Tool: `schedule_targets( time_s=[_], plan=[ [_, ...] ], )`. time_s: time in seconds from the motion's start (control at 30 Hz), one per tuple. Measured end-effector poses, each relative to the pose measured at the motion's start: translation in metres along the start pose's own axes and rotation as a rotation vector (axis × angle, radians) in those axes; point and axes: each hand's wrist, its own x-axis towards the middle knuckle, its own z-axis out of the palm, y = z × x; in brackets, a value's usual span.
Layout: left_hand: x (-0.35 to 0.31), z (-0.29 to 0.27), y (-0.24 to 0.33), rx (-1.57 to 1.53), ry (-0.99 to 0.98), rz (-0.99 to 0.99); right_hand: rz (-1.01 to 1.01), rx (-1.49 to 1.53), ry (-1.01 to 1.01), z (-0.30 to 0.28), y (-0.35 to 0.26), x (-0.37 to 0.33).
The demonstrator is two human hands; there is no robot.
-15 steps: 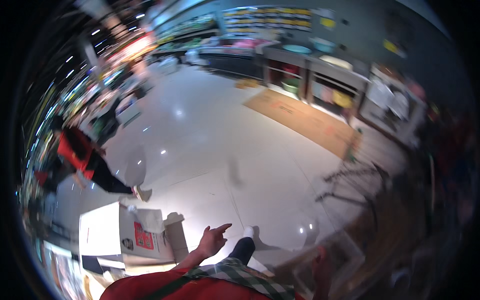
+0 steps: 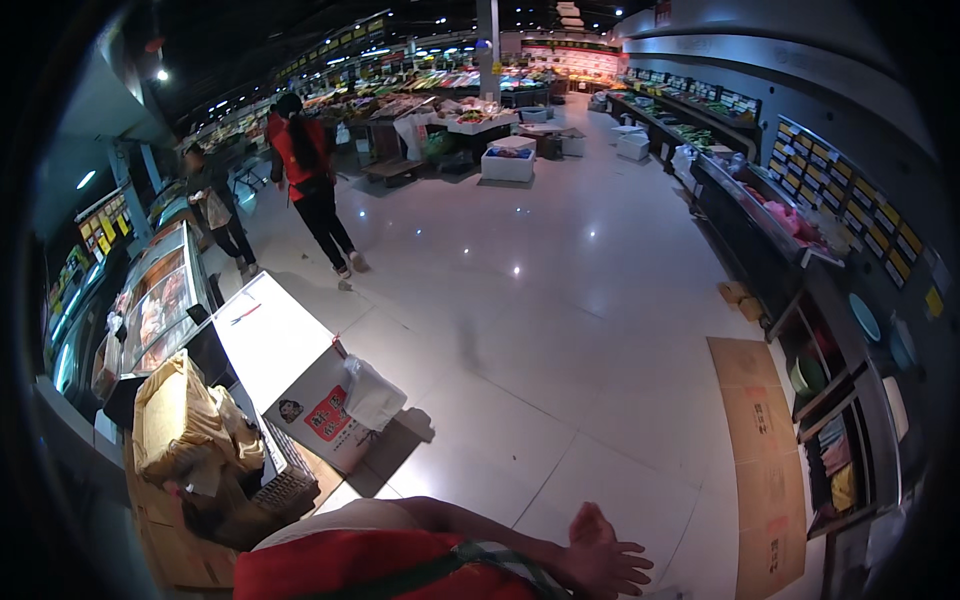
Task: The person walks through a supermarket produce aisle, picks up bundles of leafy greens from a styrofoam box, and places them on a display shelf. The person then opens a red plastic bag and packs multiple bunches of leafy vegetables into it.
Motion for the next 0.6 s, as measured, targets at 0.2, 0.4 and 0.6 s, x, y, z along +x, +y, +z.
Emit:
schedule_targets(
  time_s=[0.2, 0.4, 0.6],
  plan=[
    [-0.092, -0.129, 0.056, 2.153, 0.619, -1.020, 0.201, -0.217, 0.058, -0.130, 0.043, 0.047],
    [-0.248, -0.124, 0.145, 1.213, 1.966, -1.965, 0.602, -0.967, -0.307, -0.223, 0.252, 0.126],
    [-0.254, -0.095, 0.175, 0.509, 2.919, -1.404, 0.217, -0.549, 0.133, -0.225, 0.305, 0.255]
  ],
)
